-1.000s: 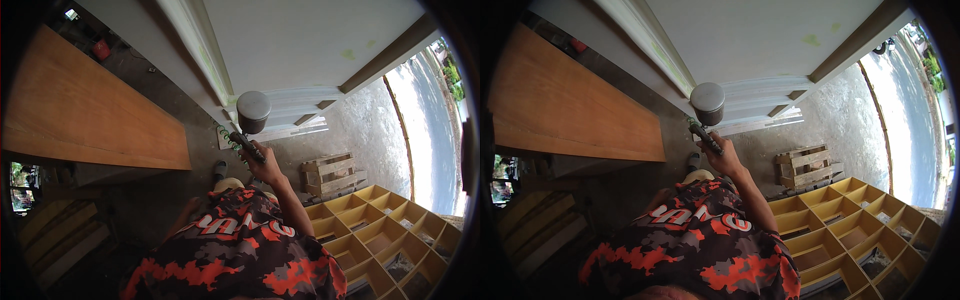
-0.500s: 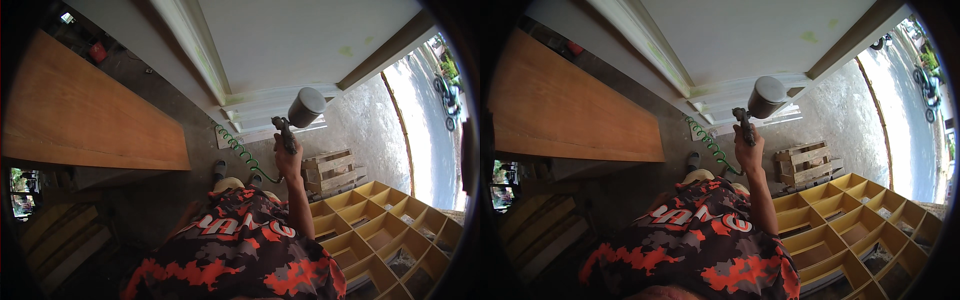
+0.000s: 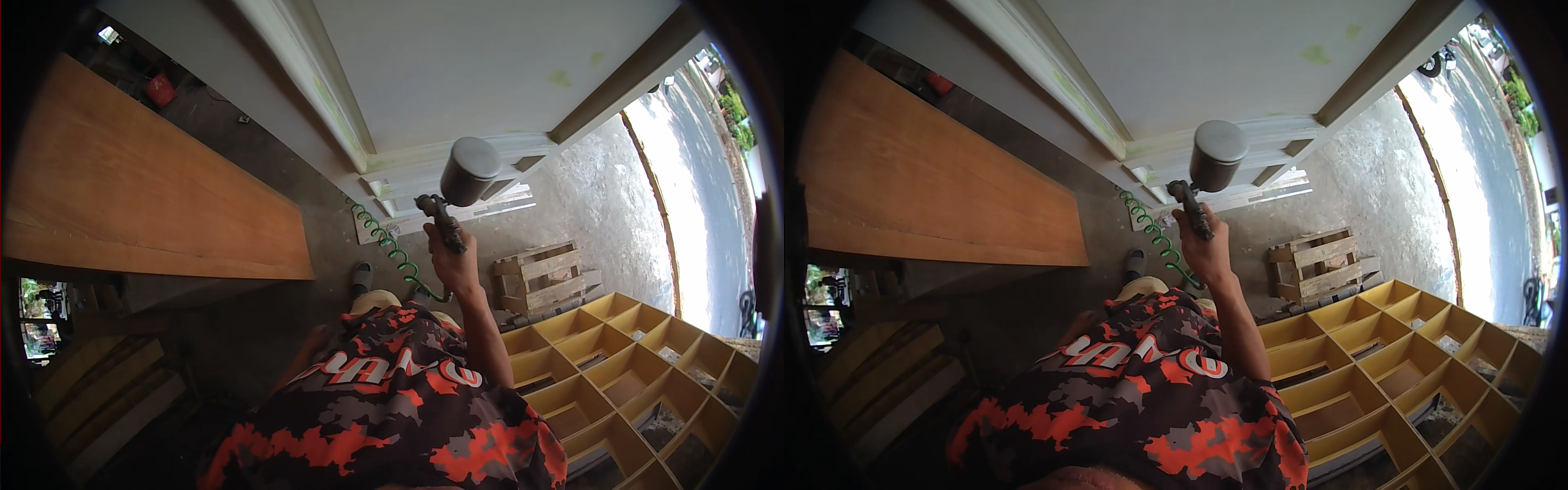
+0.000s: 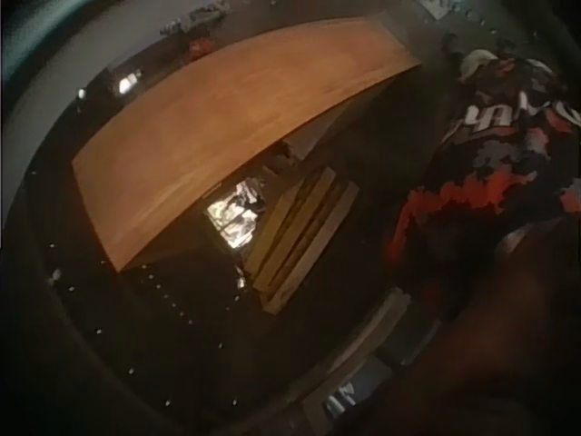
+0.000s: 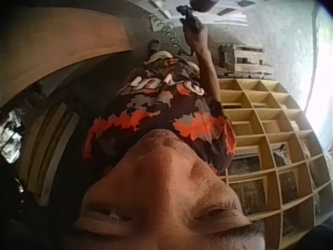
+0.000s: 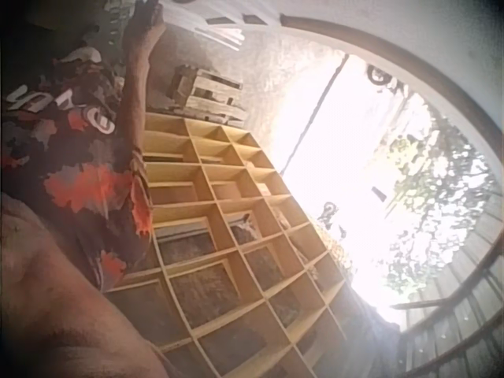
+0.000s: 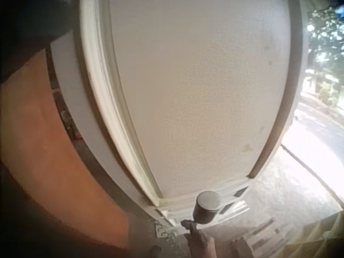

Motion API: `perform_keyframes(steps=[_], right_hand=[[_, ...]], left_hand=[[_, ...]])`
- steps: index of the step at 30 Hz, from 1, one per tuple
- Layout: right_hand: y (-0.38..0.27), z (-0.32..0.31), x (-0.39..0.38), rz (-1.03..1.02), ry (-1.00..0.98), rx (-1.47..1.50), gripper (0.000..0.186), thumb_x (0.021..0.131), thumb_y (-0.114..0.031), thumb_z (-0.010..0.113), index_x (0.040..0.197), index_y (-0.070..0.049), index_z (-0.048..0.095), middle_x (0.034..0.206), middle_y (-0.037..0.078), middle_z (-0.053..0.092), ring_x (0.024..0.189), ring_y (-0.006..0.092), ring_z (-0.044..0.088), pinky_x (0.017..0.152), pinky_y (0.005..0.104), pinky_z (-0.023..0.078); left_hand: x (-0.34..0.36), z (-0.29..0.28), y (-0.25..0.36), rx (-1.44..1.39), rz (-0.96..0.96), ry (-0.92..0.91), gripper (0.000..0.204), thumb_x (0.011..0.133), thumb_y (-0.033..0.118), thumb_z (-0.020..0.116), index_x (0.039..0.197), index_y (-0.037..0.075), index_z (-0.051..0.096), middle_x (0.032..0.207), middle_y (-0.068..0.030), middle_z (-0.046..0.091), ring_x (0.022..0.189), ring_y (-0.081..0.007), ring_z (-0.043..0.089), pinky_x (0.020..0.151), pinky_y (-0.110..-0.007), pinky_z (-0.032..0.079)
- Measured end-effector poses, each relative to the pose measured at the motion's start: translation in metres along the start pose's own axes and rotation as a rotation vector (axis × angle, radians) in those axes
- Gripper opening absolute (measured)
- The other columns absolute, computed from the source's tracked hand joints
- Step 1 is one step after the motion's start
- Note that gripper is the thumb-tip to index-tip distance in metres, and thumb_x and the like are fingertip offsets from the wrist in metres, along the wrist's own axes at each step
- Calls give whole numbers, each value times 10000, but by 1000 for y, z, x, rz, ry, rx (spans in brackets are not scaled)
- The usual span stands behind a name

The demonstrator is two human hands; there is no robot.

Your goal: The person is spray painting a large white wooden panel using a pneumatic spray gun connected to a compressor. They apply paint to the recessed details and edges of the wood while using their left hand to steady the panel or point at areas as they work in an open workshop.

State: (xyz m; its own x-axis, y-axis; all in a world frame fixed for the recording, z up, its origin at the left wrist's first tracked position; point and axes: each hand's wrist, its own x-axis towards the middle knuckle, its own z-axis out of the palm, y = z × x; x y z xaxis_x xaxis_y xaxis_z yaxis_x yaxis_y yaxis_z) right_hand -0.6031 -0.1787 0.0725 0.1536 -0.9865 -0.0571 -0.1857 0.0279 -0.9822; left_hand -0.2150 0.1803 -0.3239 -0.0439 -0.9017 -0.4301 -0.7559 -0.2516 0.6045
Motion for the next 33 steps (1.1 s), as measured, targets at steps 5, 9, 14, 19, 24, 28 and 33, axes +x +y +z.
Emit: perform_keyframes(steps=[5,9,14,19,24,28,33], right_hand=[[-17,9,-5,17,-177,50,259,1031,-223,749,977,19,674,682,31,608,652,77,519,604,330,458],[-23,0,-4,-56,-327,76,220,1022,-205,755,1012,4,687,724,58,681,640,92,566,593,331,481],[-10,7,-4,-140,-237,-58,151,1039,-145,713,987,-8,676,723,16,668,640,80,587,600,294,481],[-11,26,-15,-165,30,-53,153,1042,-123,692,1042,29,669,831,133,774,757,168,746,685,355,559],[5,23,-20,-115,-13,7,135,1010,-102,725,1068,17,699,831,149,775,779,211,774,696,373,574],[14,12,-19,-123,-212,36,207,1011,-187,750,1078,5,714,777,116,735,724,159,708,683,379,553],[14,-9,-9,21,-232,-44,233,1010,-209,767,1078,8,716,705,82,664,674,138,616,640,380,506]], left_hand=[[3,-5,32,-254,-368,15,453,1038,407,625,1229,9,725,1199,-256,739,1110,-412,724,927,-474,558],[-10,-3,31,-239,-303,24,447,1033,405,633,1230,16,732,1177,-263,745,1106,-404,728,927,-465,563],[-26,1,27,153,-103,-159,393,1034,380,653,1205,39,749,1178,-267,740,1111,-404,725,937,-460,566],[-32,9,20,-1,-121,-66,377,1038,360,657,1215,40,749,1194,-256,743,1121,-385,727,942,-459,566],[-24,8,14,-13,-84,-28,362,1042,341,662,1226,41,748,1210,-245,745,1132,-366,729,946,-457,566],[-12,9,9,4,3,-16,350,1045,325,666,1234,42,748,1223,-237,747,1141,-351,730,950,-456,565],[0,1,4,-14,-18,-48,346,1048,316,667,1242,41,745,1231,-230,748,1145,-341,731,953,-453,565]])
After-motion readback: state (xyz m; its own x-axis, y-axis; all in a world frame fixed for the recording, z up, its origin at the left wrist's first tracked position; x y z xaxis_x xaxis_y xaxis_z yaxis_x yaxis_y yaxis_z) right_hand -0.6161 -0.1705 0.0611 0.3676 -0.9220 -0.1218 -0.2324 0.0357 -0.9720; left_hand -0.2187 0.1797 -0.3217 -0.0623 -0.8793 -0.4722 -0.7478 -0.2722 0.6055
